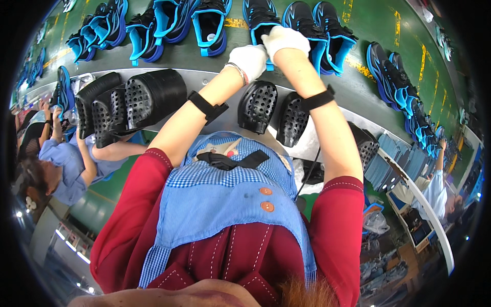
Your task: Organizing and assembling black plastic shoe components and sneakers on a production line.
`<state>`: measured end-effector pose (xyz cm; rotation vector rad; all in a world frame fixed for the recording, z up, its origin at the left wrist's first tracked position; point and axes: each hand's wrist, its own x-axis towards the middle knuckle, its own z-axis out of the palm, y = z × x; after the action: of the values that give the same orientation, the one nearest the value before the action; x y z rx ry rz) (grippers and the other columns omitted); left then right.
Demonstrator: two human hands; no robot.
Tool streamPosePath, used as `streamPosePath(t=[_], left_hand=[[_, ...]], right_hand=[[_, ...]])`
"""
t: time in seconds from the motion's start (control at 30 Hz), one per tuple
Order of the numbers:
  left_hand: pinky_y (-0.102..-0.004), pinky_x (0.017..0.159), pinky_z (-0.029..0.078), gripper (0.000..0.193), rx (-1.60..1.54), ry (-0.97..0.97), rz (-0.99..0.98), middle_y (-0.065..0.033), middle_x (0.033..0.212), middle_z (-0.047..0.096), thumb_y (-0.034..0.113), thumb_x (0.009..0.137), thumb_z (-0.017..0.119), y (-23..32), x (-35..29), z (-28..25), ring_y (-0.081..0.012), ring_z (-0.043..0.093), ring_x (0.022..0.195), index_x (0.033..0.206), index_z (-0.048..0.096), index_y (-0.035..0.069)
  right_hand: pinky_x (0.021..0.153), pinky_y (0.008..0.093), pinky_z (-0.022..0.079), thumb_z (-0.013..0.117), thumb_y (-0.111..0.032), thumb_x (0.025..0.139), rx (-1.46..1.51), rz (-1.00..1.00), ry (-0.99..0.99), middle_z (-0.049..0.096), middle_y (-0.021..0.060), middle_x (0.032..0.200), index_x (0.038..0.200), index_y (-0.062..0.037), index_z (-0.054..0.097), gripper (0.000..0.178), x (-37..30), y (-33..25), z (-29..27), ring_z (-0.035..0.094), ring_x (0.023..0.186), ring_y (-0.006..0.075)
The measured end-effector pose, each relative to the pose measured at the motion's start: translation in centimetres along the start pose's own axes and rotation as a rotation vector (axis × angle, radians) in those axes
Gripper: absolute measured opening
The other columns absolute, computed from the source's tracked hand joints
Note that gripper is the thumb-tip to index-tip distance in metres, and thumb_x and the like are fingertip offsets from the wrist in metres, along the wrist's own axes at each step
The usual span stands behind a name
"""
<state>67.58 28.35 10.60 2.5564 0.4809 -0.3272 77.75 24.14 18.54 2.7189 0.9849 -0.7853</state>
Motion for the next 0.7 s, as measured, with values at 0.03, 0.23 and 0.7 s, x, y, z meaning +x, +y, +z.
streamPosePath(t=[0.03, 0.23, 0.7], left_hand=[[-0.0432, 0.075, 0.052, 0.026, -0.033, 0.013, -0.011, -0.0142, 0.093, 0.069, 0.017, 0.081, 0.055, -0.7, 0.1, 0.2, -0.0332, 0.066, 0.087, 0.103, 0.066, 0.008], [-0.0397, 0.085, 0.051, 0.030, -0.062, -0.338, -0.053, -0.0122, 0.114, 0.066, 0.022, 0.084, 0.055, -1.2, 1.9, -0.3, -0.0288, 0.064, 0.103, 0.111, 0.066, 0.013], [-0.0369, 0.080, 0.052, 0.026, 0.112, -0.300, -0.083, -0.0101, 0.103, 0.069, 0.030, 0.084, 0.054, -1.2, 2.7, 0.0, -0.0268, 0.067, 0.097, 0.102, 0.070, 0.019]], right_hand=[[0.090, 0.0411, 0.049, 0.054, -0.044, 0.088, 0.039, 0.018, -0.007, 0.066, 0.0174, 0.108, 0.103, -0.0083, 0.069, 0.042, 0.3, -0.8, 0.5, 0.062, 0.105, 0.0327], [0.089, 0.0420, 0.048, 0.051, -0.043, 0.087, 0.122, 0.004, -0.113, 0.064, 0.0232, 0.107, 0.101, -0.0028, 0.068, 0.046, 3.6, -1.8, 3.8, 0.061, 0.103, 0.0367], [0.087, 0.0429, 0.050, 0.041, -0.035, 0.090, 0.027, -0.213, 0.017, 0.064, 0.0225, 0.106, 0.103, -0.0039, 0.068, 0.043, 8.2, -1.3, 8.2, 0.062, 0.101, 0.0377]])
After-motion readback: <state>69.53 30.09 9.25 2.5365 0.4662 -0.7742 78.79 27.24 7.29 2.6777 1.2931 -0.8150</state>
